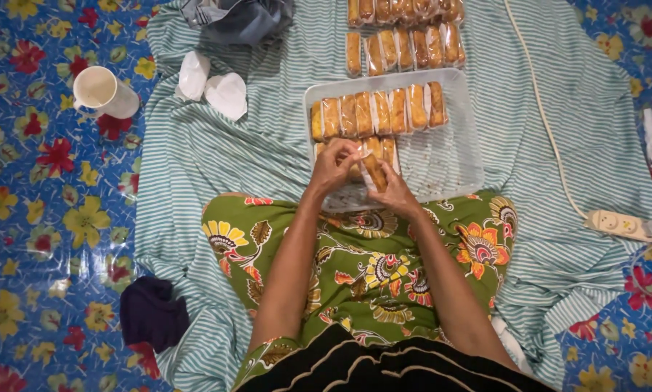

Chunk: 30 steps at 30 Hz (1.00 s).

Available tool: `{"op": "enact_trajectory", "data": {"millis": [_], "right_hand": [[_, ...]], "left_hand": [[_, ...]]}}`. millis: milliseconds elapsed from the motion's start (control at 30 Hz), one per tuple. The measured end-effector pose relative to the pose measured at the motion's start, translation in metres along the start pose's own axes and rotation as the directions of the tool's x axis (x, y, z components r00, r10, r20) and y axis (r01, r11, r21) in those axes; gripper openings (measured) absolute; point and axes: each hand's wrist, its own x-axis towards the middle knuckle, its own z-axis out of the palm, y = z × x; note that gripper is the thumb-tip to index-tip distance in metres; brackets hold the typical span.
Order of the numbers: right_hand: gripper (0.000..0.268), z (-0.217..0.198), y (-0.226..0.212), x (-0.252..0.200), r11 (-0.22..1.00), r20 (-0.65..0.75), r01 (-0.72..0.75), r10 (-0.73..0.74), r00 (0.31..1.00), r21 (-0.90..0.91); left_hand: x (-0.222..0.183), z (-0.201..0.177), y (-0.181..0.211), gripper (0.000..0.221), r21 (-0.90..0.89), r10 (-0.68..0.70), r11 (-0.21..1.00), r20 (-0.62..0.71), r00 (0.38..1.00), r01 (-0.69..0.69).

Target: Arranging individually wrapped food items into a plastic tray

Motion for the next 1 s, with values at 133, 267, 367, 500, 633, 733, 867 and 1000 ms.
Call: {"op": "enact_trajectory", "data": {"millis": [133,267,367,500,633,733,867,1000], "right_hand": [[0.085,-0.001,0.005,0.001,0.999,-0.023,-0.010,0.011,1.000,0.051],[0.083,0.000,0.002,0.001,0.999,-0.021,-0.007,0.008,1.000,0.048],[0.085,-0.002,0.016,0.006,1.000,-0.024,-0.013,0.013,1.000,0.024],[0.084,-0.001,0.004,0.001,1.000,-0.012,-0.011,0.012,1.000,0.024],[0.084,-0.001,-0.001,-0.001,1.000,-0.011,-0.019,0.019,1.000,-0.014],[0.082,0.000,-0.001,0.000,0.999,-0.014,-0.038,0.037,0.999,-0.019],[0.086,0.001,-0.001,0.001,0.998,-0.032,-0.052,0.050,0.998,-0.043],[0.089,0.001,0.000,0.002,0.998,-0.031,-0.060,0.059,0.998,-0.023]], "left_hand": [[0.000,-0.003,0.008,0.011,-0.021,0.022,1.000,0.002,1.000,-0.022],[-0.010,0.000,0.024,0.023,0.035,0.004,0.999,0.042,0.999,-0.006],[-0.009,0.002,0.018,0.015,0.042,-0.022,0.999,0.048,0.999,0.020],[-0.001,0.000,-0.002,0.012,0.045,-0.014,0.999,0.035,0.999,0.012],[0.002,0.002,-0.014,0.009,0.036,-0.026,0.999,0.008,1.000,0.026],[0.003,-0.001,-0.014,0.008,0.028,-0.018,0.999,-0.036,0.999,0.019],[0.002,-0.004,0.011,0.011,0.005,0.016,1.000,-0.056,0.998,-0.016],[0.002,0.003,0.010,0.015,0.009,0.012,1.000,-0.019,1.000,-0.011]]}}
